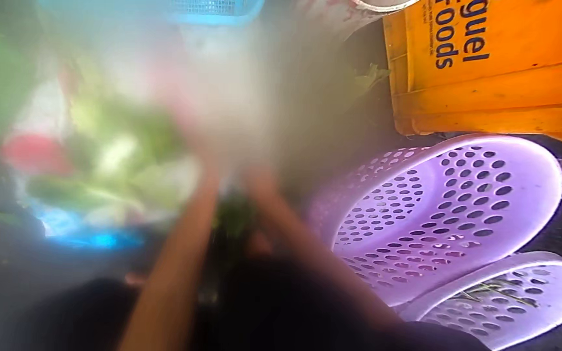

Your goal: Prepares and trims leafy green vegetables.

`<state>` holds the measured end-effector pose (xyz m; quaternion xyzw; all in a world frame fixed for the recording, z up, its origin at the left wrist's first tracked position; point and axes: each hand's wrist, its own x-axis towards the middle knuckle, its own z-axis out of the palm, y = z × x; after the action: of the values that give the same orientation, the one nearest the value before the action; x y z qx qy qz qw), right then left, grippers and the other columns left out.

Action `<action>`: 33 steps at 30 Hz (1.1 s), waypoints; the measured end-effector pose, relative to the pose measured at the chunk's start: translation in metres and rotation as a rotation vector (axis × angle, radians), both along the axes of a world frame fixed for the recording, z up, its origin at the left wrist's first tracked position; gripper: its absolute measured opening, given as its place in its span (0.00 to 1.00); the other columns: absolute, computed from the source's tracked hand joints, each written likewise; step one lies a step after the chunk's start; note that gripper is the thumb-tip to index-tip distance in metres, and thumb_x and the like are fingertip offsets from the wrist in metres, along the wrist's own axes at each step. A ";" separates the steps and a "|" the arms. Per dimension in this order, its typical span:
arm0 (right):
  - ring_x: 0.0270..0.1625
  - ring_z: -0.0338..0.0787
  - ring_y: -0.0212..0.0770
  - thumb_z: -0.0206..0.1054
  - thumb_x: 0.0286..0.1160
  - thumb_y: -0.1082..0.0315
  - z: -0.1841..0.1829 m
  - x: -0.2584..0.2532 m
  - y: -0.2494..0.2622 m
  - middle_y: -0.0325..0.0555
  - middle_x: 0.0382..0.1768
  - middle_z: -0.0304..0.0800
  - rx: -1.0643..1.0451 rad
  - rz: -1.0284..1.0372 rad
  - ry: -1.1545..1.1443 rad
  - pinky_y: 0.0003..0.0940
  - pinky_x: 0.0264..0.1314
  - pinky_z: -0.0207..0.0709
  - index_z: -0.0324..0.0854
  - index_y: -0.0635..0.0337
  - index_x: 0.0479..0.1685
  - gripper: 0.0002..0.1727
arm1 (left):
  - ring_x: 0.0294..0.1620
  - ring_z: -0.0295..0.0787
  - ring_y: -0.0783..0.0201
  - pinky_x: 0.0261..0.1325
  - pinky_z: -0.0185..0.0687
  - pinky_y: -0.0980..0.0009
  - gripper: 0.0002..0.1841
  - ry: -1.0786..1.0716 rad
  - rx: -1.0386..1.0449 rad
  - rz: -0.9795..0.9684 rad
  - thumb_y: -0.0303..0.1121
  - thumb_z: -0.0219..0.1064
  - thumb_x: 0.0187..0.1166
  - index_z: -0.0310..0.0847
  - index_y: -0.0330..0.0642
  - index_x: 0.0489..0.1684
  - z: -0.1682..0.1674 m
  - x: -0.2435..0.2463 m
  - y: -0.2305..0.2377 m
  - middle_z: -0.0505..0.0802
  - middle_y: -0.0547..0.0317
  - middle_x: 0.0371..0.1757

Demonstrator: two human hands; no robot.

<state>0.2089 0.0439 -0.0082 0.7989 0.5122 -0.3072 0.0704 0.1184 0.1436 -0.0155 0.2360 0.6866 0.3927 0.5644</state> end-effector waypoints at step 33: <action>0.28 0.89 0.58 0.55 0.91 0.57 0.001 0.021 -0.060 0.57 0.26 0.85 0.240 -0.126 0.320 0.57 0.32 0.82 0.76 0.65 0.62 0.19 | 0.62 0.90 0.44 0.69 0.82 0.44 0.19 0.788 0.072 -0.867 0.29 0.69 0.81 0.80 0.35 0.68 0.040 -0.095 -0.042 0.91 0.40 0.62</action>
<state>0.2303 -0.0158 -0.0073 0.7731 0.4987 -0.3707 -0.1271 0.0234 0.1011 0.0248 0.6425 0.6717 0.0318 0.3674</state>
